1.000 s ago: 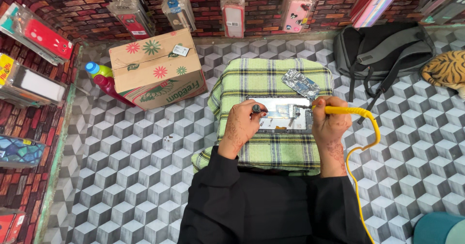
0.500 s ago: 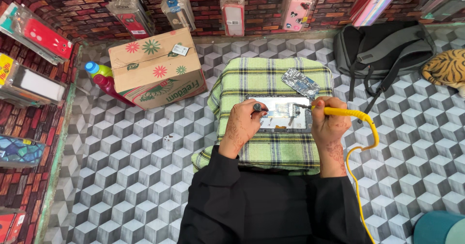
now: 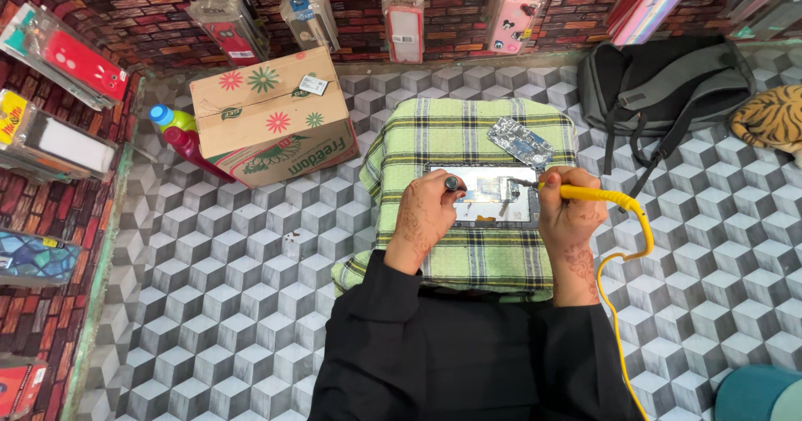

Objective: The person uses a soldering iron and a small tool to work on a disassembled electronic device placed on a plaid cloth. They repeatedly apply heat and manipulate components on the device's internal circuitry.

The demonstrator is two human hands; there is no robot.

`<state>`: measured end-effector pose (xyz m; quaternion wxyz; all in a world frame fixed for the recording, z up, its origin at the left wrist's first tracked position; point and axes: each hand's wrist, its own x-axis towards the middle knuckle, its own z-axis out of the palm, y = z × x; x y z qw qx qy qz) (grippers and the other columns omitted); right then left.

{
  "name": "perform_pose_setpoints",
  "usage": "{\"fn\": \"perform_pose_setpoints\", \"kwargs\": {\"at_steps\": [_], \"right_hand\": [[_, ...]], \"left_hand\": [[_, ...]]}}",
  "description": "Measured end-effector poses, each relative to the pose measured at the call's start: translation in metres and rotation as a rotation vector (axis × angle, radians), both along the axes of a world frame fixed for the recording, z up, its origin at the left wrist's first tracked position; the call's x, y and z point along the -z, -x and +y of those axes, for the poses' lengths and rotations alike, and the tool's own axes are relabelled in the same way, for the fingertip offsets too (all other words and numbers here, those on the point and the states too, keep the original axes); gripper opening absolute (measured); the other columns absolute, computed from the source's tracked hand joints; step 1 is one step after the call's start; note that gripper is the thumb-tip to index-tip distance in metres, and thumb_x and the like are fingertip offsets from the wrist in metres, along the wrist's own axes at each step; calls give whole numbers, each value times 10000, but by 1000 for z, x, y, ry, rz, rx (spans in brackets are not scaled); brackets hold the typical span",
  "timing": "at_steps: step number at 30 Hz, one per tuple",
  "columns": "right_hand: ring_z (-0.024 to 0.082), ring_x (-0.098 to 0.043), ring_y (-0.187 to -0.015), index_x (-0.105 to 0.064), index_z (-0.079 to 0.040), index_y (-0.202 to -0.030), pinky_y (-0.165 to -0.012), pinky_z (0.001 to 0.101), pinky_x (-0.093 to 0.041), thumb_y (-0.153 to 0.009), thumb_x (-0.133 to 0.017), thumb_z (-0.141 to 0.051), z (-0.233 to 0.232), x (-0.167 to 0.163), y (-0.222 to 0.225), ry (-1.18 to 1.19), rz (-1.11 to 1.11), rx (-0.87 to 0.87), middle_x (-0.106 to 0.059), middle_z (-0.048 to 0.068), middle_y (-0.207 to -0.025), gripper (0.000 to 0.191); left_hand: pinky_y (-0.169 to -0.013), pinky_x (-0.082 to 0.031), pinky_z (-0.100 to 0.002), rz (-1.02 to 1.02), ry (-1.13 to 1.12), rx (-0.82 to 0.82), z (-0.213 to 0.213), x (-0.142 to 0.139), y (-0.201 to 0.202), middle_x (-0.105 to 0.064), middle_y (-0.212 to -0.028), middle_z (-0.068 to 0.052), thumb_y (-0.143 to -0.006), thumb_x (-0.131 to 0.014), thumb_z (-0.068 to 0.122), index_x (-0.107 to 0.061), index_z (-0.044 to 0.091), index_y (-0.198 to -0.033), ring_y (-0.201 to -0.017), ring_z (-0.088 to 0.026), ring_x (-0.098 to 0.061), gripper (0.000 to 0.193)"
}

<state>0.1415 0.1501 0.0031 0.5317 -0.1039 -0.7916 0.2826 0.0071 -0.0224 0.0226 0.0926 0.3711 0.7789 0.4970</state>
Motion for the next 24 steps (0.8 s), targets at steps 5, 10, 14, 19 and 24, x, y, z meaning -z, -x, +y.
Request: {"fn": "perform_pose_setpoints", "kwargs": {"at_steps": [5, 10, 14, 19, 24], "right_hand": [[183, -662, -725, -520, -24, -1073, -692, 296, -527, -1114, -633, -90, 0, 1, 0, -34, 4, 16, -706, 103, -909, 136], [198, -657, -732, -521, -10, -1098, -704, 302, -520, -1116, -624, -78, 1, 3, -2, -62, 16, 60, -711, 115, -928, 125], [184, -644, -714, -511, -5, -1094, -690, 292, -512, -1116, -611, -74, 3, 4, -5, 4, 50, 55, -717, 119, -930, 124], [178, -636, -703, -504, -7, -1077, -672, 288, -505, -1119, -608, -80, 1, 4, -8, 23, 50, 67, -722, 129, -928, 133], [187, -648, -723, -495, -5, -1071, -661, 278, -513, -1125, -605, -84, 2, 4, -7, -4, 46, 52, -717, 129, -924, 146]], "left_hand": [[-705, -545, -380, -4, 43, 2, 2, -2, 0, -712, -914, -140, -853, -698, -32, -723, 22, -934, -805, -314, -714, 100], [-715, -561, -366, -45, 27, -12, 4, -1, 1, -727, -911, -134, -850, -666, -56, -718, 15, -937, -824, -288, -737, 124], [-718, -585, -348, -84, 16, -4, 6, 2, 4, -729, -915, -135, -872, -627, -82, -717, 3, -938, -848, -259, -762, 140], [-718, -611, -327, -115, -46, 9, 5, 6, 7, -729, -912, -144, -857, -603, -120, -701, -24, -939, -871, -244, -784, 160], [-719, -612, -326, -142, -25, 1, 6, 8, 7, -732, -904, -139, -860, -595, -123, -704, -22, -926, -875, -234, -790, 163]]}}
